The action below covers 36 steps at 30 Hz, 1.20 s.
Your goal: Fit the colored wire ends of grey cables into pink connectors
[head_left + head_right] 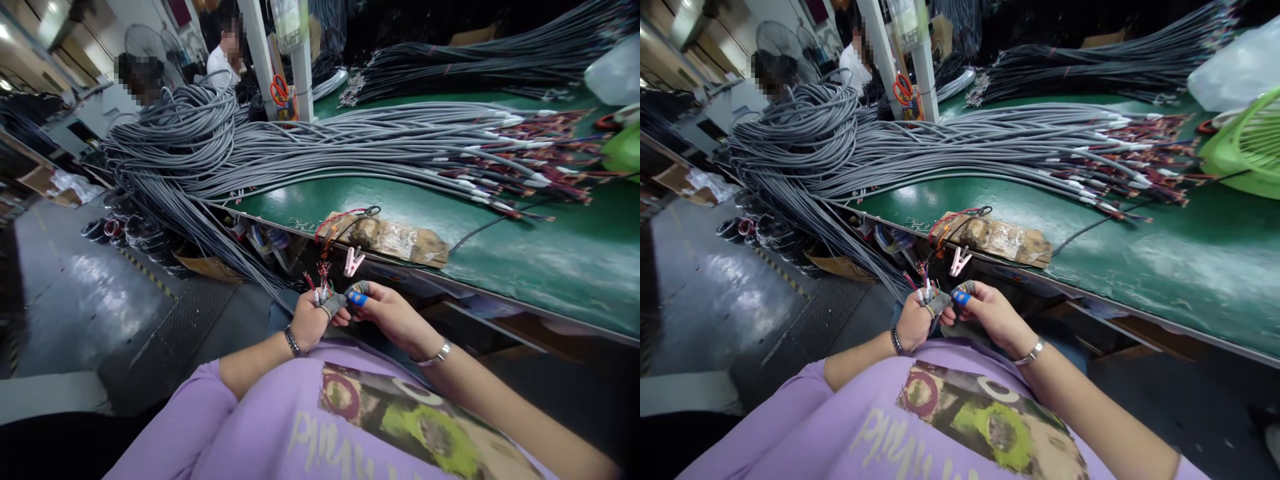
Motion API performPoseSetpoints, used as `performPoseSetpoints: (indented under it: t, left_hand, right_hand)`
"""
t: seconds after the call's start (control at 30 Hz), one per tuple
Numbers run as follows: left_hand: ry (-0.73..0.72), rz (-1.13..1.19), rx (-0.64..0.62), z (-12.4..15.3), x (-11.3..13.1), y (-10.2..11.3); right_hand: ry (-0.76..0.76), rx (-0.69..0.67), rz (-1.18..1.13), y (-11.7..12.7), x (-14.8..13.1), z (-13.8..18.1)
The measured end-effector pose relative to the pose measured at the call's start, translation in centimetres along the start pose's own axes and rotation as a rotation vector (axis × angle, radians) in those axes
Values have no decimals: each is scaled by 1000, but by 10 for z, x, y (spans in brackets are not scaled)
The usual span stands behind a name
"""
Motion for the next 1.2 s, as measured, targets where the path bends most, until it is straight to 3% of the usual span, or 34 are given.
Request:
performPoseSetpoints:
  t: [0.17, 0.53, 0.93, 1.2]
  left_hand:
    - [-3, -121, -134, 4, -2, -11]
    - [6, 138, 60, -2, -5, 10]
    - [-23, 168, 73, 1, -1, 14]
    - [-21, 107, 10, 0, -4, 4]
  right_hand:
    - [93, -76, 99, -16, -12, -4]
    - [121, 17, 100, -4, -8, -6]
    - [61, -12, 27, -4, 0, -4]
    - [59, -87, -3, -28, -11, -3]
Point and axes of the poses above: each hand's wrist, its own z-axis away from the middle knuckle, its own y-axis out of the back of the hand, x = y × z, the point moved 9 cm from there along -z, towards the middle knuckle, and after that the axes turned 14 degrees about y, right-handed, at the moved point
